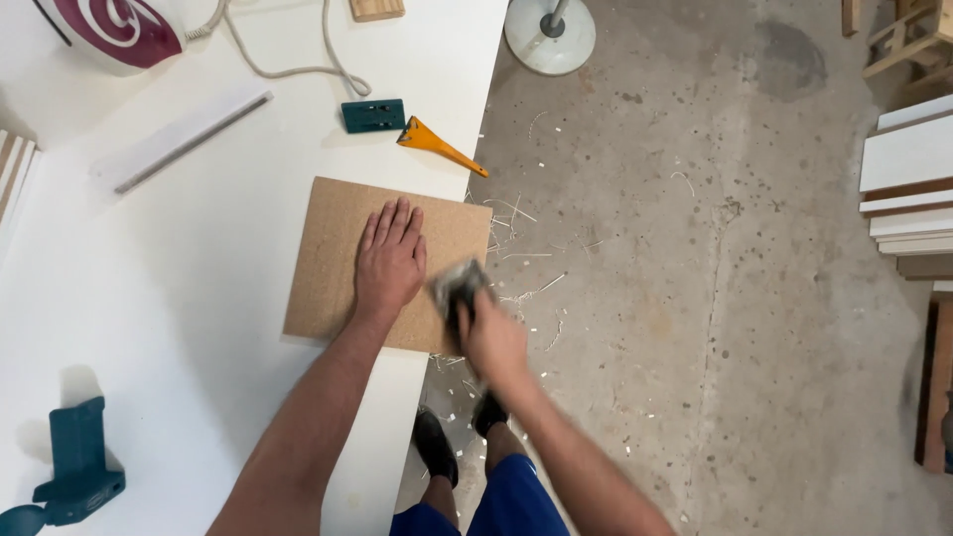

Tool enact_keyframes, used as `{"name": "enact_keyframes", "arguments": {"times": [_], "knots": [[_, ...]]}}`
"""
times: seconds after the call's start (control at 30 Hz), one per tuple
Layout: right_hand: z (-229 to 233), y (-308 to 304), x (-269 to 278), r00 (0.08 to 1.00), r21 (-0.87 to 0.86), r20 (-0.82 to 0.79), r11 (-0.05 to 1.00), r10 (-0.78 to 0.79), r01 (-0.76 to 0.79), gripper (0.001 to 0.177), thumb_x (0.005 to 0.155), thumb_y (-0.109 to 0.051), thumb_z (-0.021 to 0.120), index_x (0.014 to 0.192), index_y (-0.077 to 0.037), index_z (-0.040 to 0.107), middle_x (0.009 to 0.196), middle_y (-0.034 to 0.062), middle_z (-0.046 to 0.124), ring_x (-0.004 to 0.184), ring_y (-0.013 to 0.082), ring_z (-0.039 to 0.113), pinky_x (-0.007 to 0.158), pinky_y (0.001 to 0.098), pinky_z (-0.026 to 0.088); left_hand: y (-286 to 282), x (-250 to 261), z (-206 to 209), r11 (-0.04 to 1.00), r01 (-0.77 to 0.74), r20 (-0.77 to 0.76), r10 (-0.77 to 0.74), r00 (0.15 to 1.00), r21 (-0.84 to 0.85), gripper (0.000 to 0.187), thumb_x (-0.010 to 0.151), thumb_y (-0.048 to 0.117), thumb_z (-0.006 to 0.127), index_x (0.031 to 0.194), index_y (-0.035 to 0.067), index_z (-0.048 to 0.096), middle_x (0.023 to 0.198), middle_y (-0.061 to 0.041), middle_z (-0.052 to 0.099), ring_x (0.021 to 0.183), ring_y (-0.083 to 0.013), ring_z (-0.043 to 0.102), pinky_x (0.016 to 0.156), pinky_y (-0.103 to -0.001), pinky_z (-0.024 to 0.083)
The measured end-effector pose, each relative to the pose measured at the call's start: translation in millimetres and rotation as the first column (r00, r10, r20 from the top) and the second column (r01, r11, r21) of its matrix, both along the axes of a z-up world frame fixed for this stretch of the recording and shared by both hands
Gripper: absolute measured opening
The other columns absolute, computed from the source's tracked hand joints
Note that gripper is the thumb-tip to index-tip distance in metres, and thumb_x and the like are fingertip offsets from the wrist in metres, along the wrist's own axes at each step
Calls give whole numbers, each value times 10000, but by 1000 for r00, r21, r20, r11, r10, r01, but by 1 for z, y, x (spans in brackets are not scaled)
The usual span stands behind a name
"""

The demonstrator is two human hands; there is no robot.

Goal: Applying heat-activated edge banding to a wooden board using an iron and trimming the excess with hand tools.

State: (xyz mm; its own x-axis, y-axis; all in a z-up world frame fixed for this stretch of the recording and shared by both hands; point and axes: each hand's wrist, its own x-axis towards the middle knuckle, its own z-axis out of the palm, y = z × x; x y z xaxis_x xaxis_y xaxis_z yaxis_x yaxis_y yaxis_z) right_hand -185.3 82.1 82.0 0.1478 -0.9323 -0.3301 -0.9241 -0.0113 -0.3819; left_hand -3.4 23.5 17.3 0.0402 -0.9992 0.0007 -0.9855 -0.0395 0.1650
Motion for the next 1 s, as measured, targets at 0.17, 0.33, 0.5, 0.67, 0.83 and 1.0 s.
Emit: {"name": "enact_keyframes", "arguments": {"times": [0.17,0.33,0.5,0.67,0.83,1.0], "knots": [[-28,81,-52,984,42,159,996,-81,75,307,959,-477,584,1030,-185,518,870,116,708,796,408,678,631,521,504,-2,2,-5,937,65,1,-69,998,-342,475,1064,296,484,1484,102,592,1568,-96,532,1484,-250,441,1277,-417,244],[8,-153,-50,886,-27,377,953,-271,303,441,1026,-368,601,1259,-1,530,1041,294,687,990,489,698,741,552,576,-3,-2,12,1000,-10,18,10,1000,9,504,1099,358,339,1557,205,483,1674,-37,368,1572,-203,267,1315,-412,101],[-42,-377,25,965,-336,244,942,92,-5,345,1012,-386,638,1125,-63,601,1081,233,646,1040,446,694,837,535,605,-2,-3,16,1000,-6,-8,6,1000,-11,488,1086,367,387,1527,202,516,1656,-49,390,1555,-212,295,1307,-413,127],[-77,-427,59,964,-347,80,914,253,-211,449,1024,-468,605,1327,-137,592,1136,127,641,1055,307,707,847,426,620,-4,-3,11,1000,-13,-4,13,1000,-13,492,1081,374,399,1529,198,504,1658,-48,378,1556,-208,289,1309,-407,126],[-62,-305,2,897,-782,183,612,402,-115,393,959,-45,615,1350,-87,633,1213,129,665,1189,314,621,987,449,506,-5,-1,9,999,11,-10,-11,1000,-35,496,1080,363,400,1532,184,502,1661,-51,376,1555,-207,294,1309,-410,134],[-122,-126,-74,808,-777,34,524,588,-348,797,782,58,565,1550,-113,442,1546,151,485,1409,353,460,1151,527,354,-3,-2,4,998,20,19,-19,1000,-52,500,1072,367,422,1532,185,497,1659,-55,375,1555,-212,296,1310,-419,151]]}}
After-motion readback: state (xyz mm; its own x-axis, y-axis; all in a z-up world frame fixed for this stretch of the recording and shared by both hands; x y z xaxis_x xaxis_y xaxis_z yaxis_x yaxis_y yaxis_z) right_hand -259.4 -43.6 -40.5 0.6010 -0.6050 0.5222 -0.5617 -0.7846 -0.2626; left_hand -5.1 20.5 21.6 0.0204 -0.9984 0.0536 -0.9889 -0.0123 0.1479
